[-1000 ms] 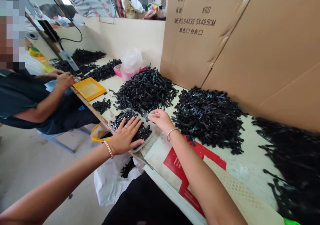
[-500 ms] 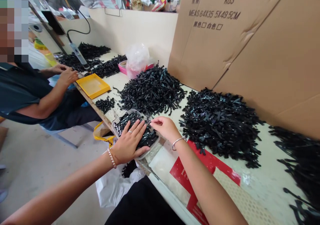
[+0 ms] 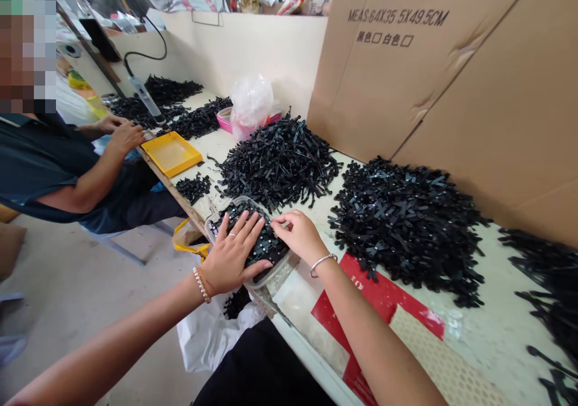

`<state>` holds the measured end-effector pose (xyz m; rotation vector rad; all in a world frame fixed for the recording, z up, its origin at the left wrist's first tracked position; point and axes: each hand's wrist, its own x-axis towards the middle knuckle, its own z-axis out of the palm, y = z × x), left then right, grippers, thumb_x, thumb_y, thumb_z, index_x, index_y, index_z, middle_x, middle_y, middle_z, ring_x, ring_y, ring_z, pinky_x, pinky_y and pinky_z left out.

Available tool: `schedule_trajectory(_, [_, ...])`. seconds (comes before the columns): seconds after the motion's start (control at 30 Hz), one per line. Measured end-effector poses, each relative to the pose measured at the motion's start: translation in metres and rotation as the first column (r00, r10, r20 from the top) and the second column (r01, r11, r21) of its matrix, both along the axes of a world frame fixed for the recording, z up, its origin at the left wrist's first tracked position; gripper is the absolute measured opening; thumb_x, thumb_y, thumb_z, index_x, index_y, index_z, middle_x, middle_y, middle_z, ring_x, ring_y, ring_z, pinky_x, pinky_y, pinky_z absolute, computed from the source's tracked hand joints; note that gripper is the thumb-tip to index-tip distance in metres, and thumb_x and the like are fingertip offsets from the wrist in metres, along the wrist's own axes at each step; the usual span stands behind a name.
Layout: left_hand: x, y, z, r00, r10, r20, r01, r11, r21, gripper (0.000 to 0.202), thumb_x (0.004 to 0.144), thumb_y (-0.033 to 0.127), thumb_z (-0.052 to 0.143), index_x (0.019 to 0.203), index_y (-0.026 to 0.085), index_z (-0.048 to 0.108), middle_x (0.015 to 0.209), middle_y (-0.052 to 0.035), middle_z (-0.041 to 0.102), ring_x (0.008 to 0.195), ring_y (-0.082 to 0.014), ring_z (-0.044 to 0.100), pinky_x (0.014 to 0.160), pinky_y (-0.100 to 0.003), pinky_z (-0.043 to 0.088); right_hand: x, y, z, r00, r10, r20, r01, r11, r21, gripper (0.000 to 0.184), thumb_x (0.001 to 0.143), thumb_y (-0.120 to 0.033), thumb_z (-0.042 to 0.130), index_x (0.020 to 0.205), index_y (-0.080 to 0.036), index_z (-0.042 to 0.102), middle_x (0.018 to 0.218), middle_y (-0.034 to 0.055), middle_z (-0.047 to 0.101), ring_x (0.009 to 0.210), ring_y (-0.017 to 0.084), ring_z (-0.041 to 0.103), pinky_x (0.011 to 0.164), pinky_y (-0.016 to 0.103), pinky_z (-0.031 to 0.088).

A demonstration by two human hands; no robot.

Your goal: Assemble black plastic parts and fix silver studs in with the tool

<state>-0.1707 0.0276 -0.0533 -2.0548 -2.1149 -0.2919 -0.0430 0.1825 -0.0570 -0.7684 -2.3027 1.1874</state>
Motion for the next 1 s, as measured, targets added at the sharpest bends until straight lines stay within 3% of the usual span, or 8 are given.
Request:
schedule_trajectory(0.1, [-0.002,0.003,0.000,1.000,0.002,-0.007,-0.002,1.000,-0.006,0.077,0.087,0.067,0.031,0.143,0.013,0.036,0.148,-0.0138,0.034,0.139,-0.0324,0.022,0.114,-0.056,0.007,0.001,-0.001,0.000,1.000,0.004,0.001,-0.004,0.985,0.172,0.011,0.084,-0.020,0.058,0.085,-0.018,0.069,0.086,0.0051,0.062,0.082,0.020,0.058,0.075,0.031,0.048])
schedule_trajectory(0.27, [-0.003,0.007,0.003,1.000,0.003,-0.023,-0.003,1.000,-0.006,0.078,0.087,0.067,0.031,0.143,0.013,0.035,0.149,-0.0170,0.030,0.139,-0.0331,0.022,0.113,-0.056,0.010,0.004,-0.004,-0.002,0.999,0.027,0.022,-0.031,0.986,0.167,0.013,0.088,-0.019,0.055,0.096,-0.019,0.066,0.086,0.0034,0.063,0.077,0.018,0.059,0.072,0.030,0.047])
schedule_trajectory(0.33, [-0.004,0.008,0.003,0.999,0.026,-0.019,-0.026,1.000,-0.004,0.082,0.086,0.068,0.031,0.145,0.011,0.030,0.150,-0.0190,0.026,0.139,-0.0333,0.021,0.113,-0.054,0.012,0.005,-0.006,-0.001,0.999,0.032,-0.001,-0.031,0.974,0.223,0.016,0.089,-0.022,0.057,0.103,-0.020,0.064,0.090,0.0037,0.063,0.081,0.018,0.059,0.075,0.030,0.047])
schedule_trajectory(0.5, [-0.011,0.005,0.002,0.998,0.059,-0.016,-0.059,0.998,-0.006,0.085,0.086,0.070,0.029,0.144,0.008,0.031,0.143,-0.0182,0.040,0.136,-0.0326,0.029,0.114,-0.053,0.013,0.003,-0.013,0.002,0.994,0.030,0.103,-0.069,0.917,0.394,0.021,0.086,-0.025,0.065,0.106,-0.019,0.065,0.091,0.0056,0.060,0.086,0.022,0.057,0.081,0.034,0.047])
schedule_trajectory(0.67, [-0.019,0.001,0.005,0.999,0.030,-0.026,-0.030,1.000,0.005,0.080,0.086,0.069,0.031,0.137,0.008,0.043,0.136,-0.0171,0.049,0.135,-0.0331,0.031,0.114,-0.054,0.009,0.002,-0.019,0.002,0.984,-0.044,0.172,-0.041,0.887,0.460,0.015,0.090,-0.023,0.060,0.101,-0.018,0.067,0.092,0.0072,0.059,0.088,0.023,0.057,0.083,0.035,0.046])
schedule_trajectory(1.0, [-0.020,0.001,0.000,1.000,0.030,0.006,-0.030,0.999,-0.013,0.080,0.085,0.068,0.036,0.140,0.009,0.040,0.142,-0.0182,0.041,0.137,-0.0339,0.025,0.113,-0.054,0.016,0.000,-0.022,0.017,0.928,-0.071,0.365,-0.147,0.831,0.537,0.013,0.091,-0.025,0.058,0.098,-0.020,0.068,0.093,0.0080,0.058,0.084,0.023,0.057,0.074,0.032,0.048])
